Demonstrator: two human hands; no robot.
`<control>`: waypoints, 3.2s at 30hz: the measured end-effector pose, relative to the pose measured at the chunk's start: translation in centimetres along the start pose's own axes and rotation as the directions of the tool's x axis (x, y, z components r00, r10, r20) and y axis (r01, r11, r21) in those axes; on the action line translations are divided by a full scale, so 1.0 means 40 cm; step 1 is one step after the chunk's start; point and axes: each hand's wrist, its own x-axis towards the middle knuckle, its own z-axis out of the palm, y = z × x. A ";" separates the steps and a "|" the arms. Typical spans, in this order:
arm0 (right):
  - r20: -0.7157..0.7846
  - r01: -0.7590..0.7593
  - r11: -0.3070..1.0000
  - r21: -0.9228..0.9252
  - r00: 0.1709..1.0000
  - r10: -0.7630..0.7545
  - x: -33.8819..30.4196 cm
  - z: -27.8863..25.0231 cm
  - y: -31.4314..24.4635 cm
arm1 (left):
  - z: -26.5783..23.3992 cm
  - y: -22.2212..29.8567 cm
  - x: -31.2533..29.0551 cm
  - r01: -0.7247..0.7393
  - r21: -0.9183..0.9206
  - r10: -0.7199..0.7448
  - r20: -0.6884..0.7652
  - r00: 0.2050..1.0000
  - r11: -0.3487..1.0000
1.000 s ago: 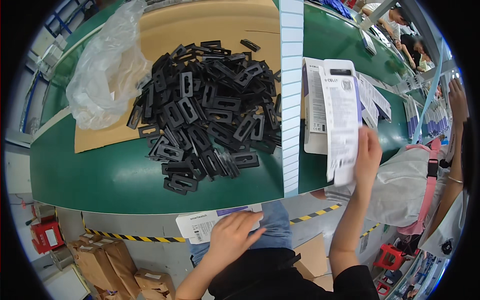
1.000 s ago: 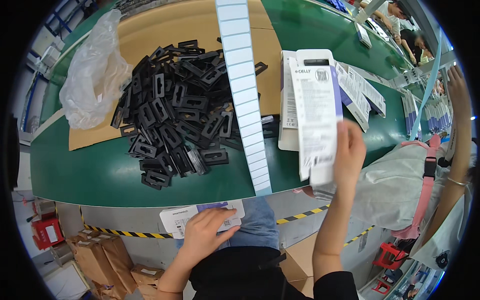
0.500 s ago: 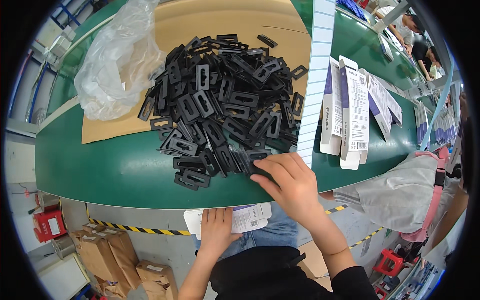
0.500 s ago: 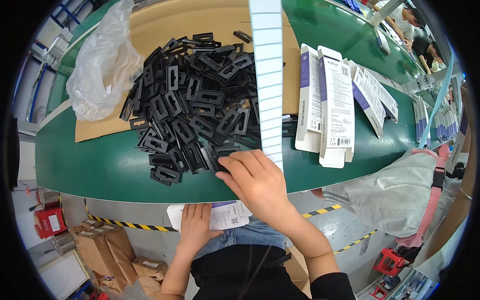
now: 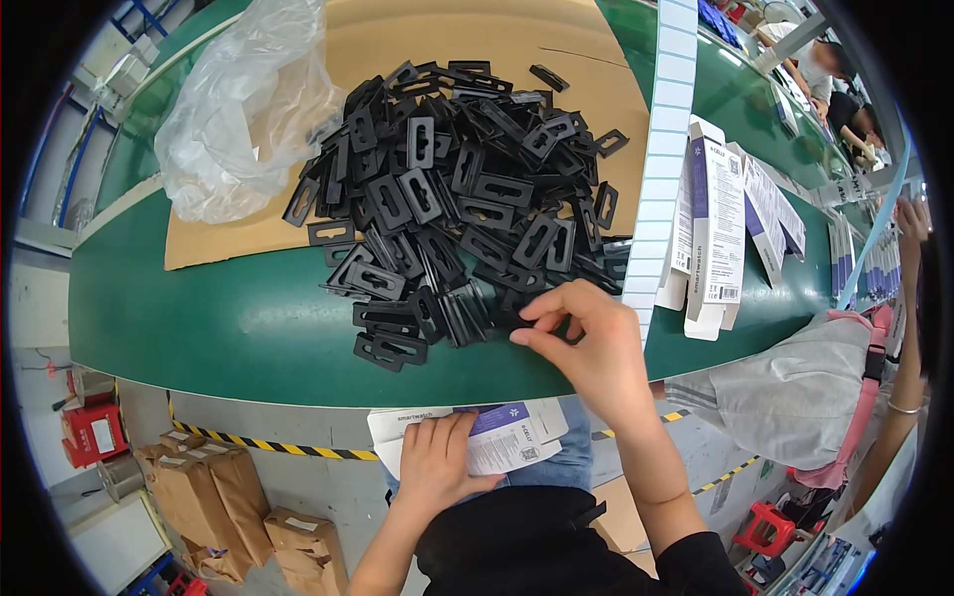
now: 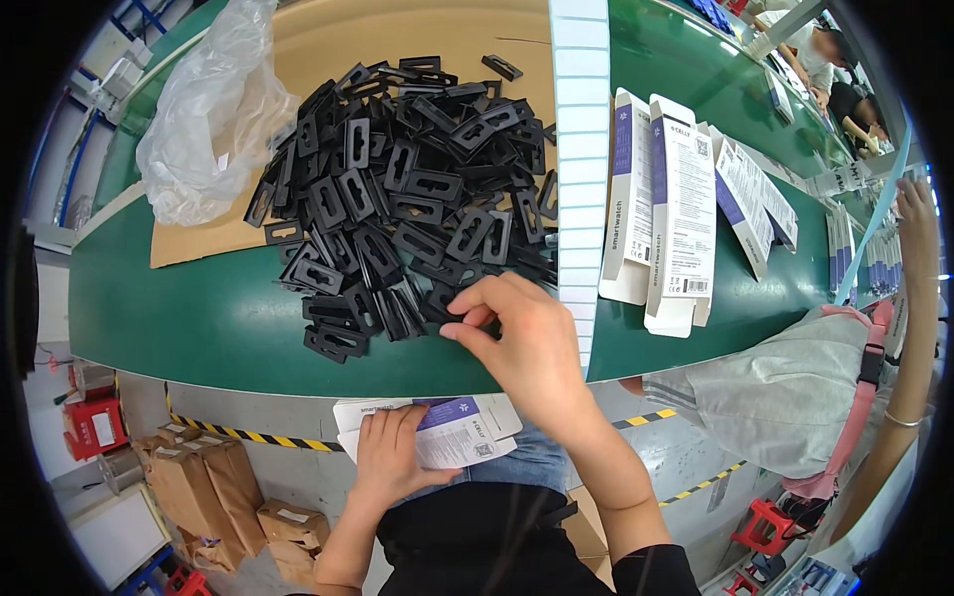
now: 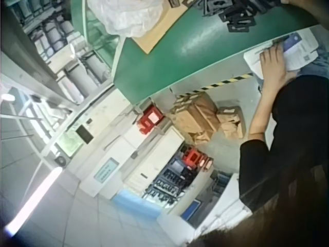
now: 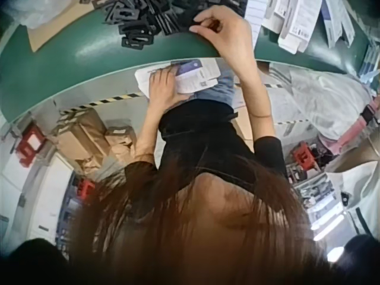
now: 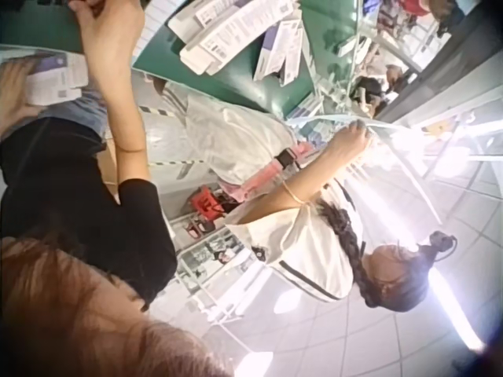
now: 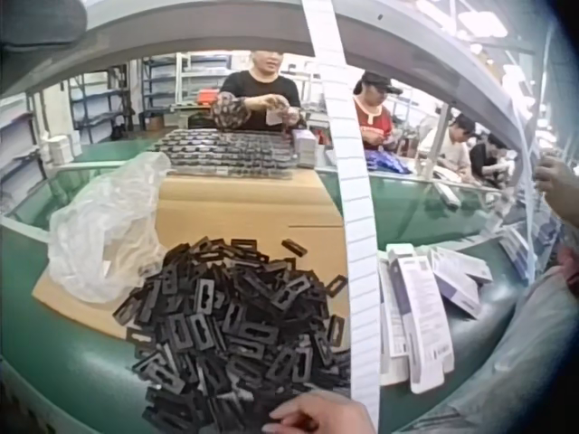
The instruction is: The person assembles packaging boxes by inserting plastic hanging tabs into the cardboard boxes by hand, organizing the plastic tabs, and stacking the boxes on the table.
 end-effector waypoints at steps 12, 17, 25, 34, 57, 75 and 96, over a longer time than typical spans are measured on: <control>-0.071 0.084 0.990 -0.114 0.993 -0.092 -0.041 -0.006 0.005 | -0.007 0.004 -0.014 -0.008 -0.108 -0.004 -0.109 0.994 0.994; -0.070 0.203 0.959 -0.199 0.973 -0.220 -0.053 0.021 0.019 | -0.020 0.016 -0.004 -0.014 -0.127 0.000 -0.108 0.994 0.992; -0.058 0.113 0.985 -0.127 0.991 -0.121 -0.073 0.003 -0.029 | -0.037 0.013 -0.021 0.035 -0.101 -0.043 -0.075 0.996 0.994; 0.171 -0.192 0.961 0.197 0.972 0.159 -0.248 -0.086 0.062 | -0.131 0.032 0.018 0.030 -0.152 -0.021 0.059 0.998 0.988; 0.093 -0.318 0.831 0.457 0.946 0.311 -0.337 0.015 0.071 | -0.180 0.058 0.039 -0.139 -0.043 0.140 0.011 0.990 0.989; 0.416 -0.576 0.572 0.584 0.817 0.399 -0.325 0.010 0.098 | -0.155 0.067 0.042 -0.124 -0.004 0.124 0.037 0.992 0.992; 0.324 -0.378 0.887 0.266 0.901 0.287 -0.305 0.014 0.129 | -0.109 0.082 0.030 -0.091 0.014 0.090 0.082 0.993 0.996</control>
